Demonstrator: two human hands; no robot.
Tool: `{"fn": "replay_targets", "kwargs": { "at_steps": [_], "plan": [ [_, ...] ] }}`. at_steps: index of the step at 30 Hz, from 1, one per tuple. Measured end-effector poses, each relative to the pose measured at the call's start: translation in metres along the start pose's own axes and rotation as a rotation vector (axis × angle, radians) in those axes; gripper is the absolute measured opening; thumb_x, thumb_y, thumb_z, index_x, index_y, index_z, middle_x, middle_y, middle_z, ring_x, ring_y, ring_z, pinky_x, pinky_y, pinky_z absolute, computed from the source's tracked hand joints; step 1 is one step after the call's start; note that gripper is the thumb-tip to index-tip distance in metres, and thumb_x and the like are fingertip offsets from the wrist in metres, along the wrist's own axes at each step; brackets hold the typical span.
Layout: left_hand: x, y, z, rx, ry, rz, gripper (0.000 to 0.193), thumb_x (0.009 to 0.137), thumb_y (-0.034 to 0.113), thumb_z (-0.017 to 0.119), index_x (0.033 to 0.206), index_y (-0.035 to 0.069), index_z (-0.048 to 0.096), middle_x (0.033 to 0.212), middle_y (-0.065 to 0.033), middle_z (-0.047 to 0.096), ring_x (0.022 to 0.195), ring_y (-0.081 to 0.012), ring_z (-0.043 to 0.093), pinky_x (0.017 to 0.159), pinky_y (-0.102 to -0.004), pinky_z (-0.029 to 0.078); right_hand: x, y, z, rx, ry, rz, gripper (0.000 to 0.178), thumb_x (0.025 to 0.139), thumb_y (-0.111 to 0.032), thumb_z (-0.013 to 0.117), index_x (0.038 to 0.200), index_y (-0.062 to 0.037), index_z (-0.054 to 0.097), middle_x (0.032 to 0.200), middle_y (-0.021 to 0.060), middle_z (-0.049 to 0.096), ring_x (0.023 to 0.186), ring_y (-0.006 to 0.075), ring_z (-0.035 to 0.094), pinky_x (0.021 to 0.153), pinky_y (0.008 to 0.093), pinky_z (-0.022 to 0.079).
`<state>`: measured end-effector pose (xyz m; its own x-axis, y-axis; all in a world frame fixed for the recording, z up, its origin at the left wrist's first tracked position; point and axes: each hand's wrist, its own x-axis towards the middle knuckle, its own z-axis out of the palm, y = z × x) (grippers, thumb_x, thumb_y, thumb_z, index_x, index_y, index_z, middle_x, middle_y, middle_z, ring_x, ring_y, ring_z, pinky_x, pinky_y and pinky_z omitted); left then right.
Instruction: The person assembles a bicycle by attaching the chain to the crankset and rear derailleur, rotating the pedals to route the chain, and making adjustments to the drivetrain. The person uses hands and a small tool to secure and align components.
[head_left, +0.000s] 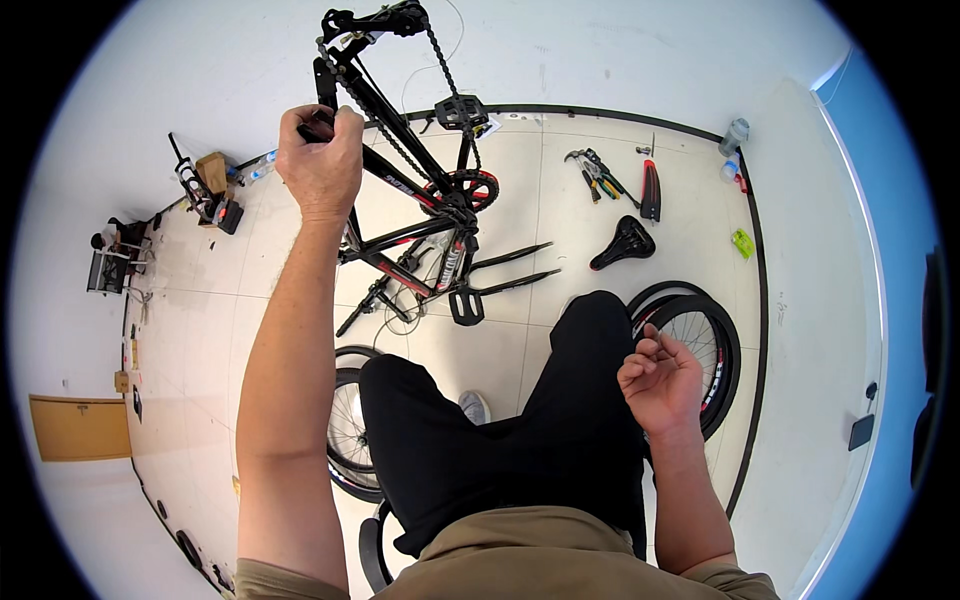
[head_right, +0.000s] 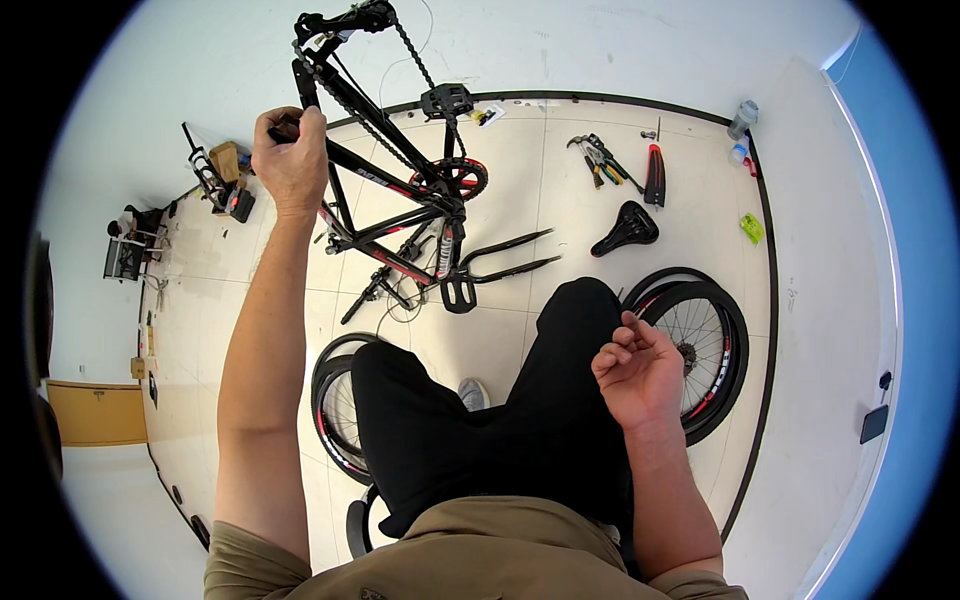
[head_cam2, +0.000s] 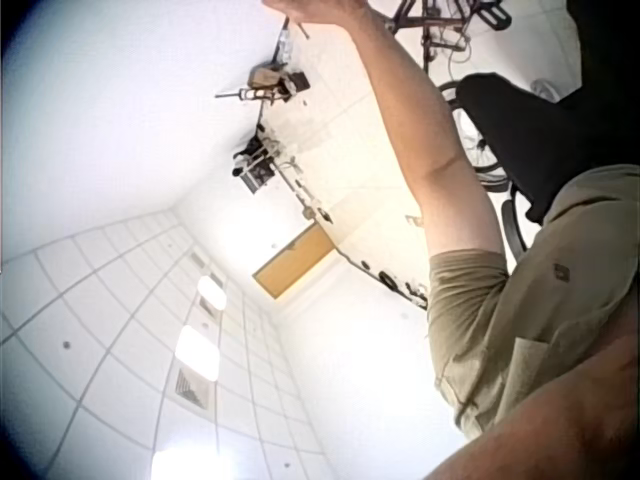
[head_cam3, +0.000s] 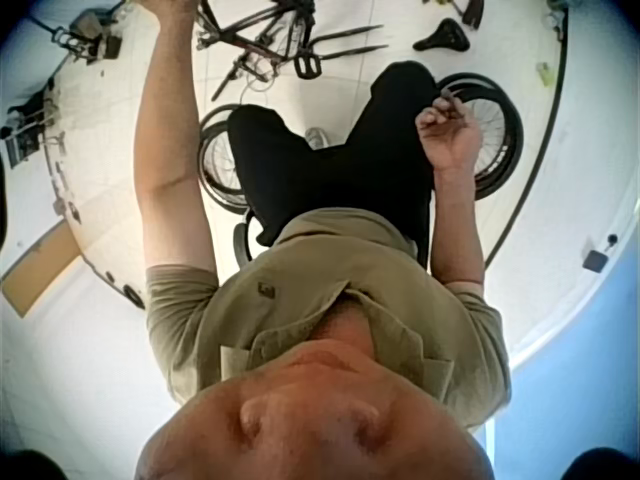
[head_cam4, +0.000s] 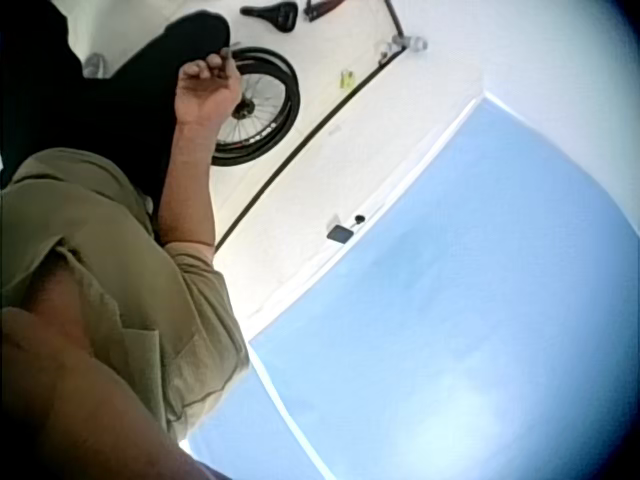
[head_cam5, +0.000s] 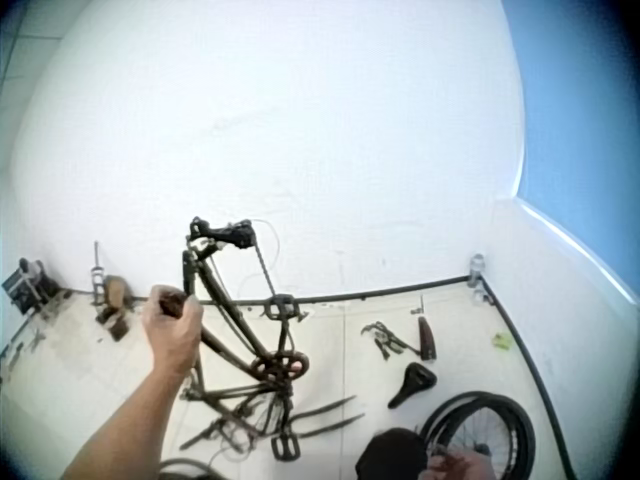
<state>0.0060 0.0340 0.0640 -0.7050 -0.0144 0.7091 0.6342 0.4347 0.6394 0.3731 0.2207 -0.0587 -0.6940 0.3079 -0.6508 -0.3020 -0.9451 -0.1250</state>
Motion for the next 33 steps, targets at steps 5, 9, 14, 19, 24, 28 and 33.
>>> {"fn": "replay_targets", "kwargs": {
  "at_steps": [5, 9, 14, 19, 24, 28, 33],
  "plan": [
    [0.000, 0.002, 0.000, -0.007, 0.001, -0.003, 0.025, 0.078, 0.021, 0.071, 0.085, 0.000, 0.061, 0.066, -0.0007, 0.060, 0.059, -0.0075, 0.050, 0.059, -0.0235, 0.045, 0.000, 0.000, 0.000, 0.004, 0.006, 0.005, 0.015, 0.094, -0.014, 0.056, 0.103, -0.0027, 0.061, 0.077, 0.0010, 0.055, 0.061, 0.0125, 0.047, 0.061, 0.0287, 0.042],
    [0.001, 0.002, -0.001, 0.004, 0.002, -0.003, 0.025, 0.077, 0.020, 0.070, 0.087, -0.001, 0.060, 0.064, -0.0027, 0.060, 0.058, -0.0095, 0.051, 0.059, -0.0250, 0.046, 0.001, 0.000, -0.001, 0.008, -0.007, 0.018, 0.015, 0.094, -0.014, 0.057, 0.103, -0.0029, 0.061, 0.076, 0.0011, 0.056, 0.061, 0.0126, 0.047, 0.061, 0.0287, 0.042],
    [0.001, 0.001, 0.001, -0.005, 0.006, 0.014, 0.027, 0.078, 0.023, 0.071, 0.086, -0.001, 0.060, 0.064, -0.0023, 0.060, 0.058, -0.0094, 0.051, 0.059, -0.0248, 0.046, 0.001, 0.000, -0.002, 0.004, 0.002, 0.011, 0.014, 0.094, -0.013, 0.057, 0.103, -0.0032, 0.061, 0.076, 0.0016, 0.056, 0.060, 0.0128, 0.048, 0.061, 0.0289, 0.043],
    [0.003, -0.003, 0.002, -0.029, -0.002, 0.019, 0.031, 0.079, 0.026, 0.073, 0.086, -0.001, 0.060, 0.065, -0.0021, 0.060, 0.058, -0.0095, 0.051, 0.059, -0.0250, 0.046, 0.001, 0.000, -0.002, -0.001, -0.003, 0.007, 0.014, 0.094, -0.014, 0.056, 0.102, -0.0034, 0.061, 0.076, 0.0019, 0.056, 0.060, 0.0130, 0.048, 0.061, 0.0291, 0.043],
    [0.003, -0.007, 0.002, -0.037, 0.002, 0.011, 0.033, 0.079, 0.028, 0.076, 0.089, 0.000, 0.061, 0.063, 0.0000, 0.057, 0.058, -0.0077, 0.048, 0.057, -0.0242, 0.044, 0.000, 0.002, -0.002, -0.020, -0.002, 0.014, 0.015, 0.094, -0.014, 0.057, 0.103, -0.0034, 0.061, 0.077, 0.0016, 0.056, 0.060, 0.0129, 0.047, 0.062, 0.0291, 0.043],
    [0.002, -0.001, -0.004, -0.096, -0.096, -0.023, 0.037, 0.086, 0.032, 0.077, 0.095, 0.000, 0.062, 0.067, 0.0042, 0.052, 0.062, -0.0044, 0.043, 0.056, -0.0202, 0.038, -0.002, 0.003, -0.001, -0.075, -0.001, -0.010, 0.015, 0.093, -0.015, 0.058, 0.104, -0.0045, 0.061, 0.077, 0.0016, 0.056, 0.062, 0.0129, 0.048, 0.062, 0.0294, 0.042],
    [0.006, -0.024, -0.018, -0.296, -0.358, -0.001, 0.031, 0.098, 0.033, 0.062, 0.105, 0.003, 0.062, 0.068, 0.0021, 0.054, 0.052, -0.0049, 0.045, 0.047, -0.0215, 0.037, -0.003, 0.022, 0.005, -0.372, -0.024, -0.147, 0.015, 0.094, -0.015, 0.057, 0.105, -0.0063, 0.061, 0.079, 0.0024, 0.058, 0.063, 0.0135, 0.049, 0.064, 0.0311, 0.044]
  ]
}}
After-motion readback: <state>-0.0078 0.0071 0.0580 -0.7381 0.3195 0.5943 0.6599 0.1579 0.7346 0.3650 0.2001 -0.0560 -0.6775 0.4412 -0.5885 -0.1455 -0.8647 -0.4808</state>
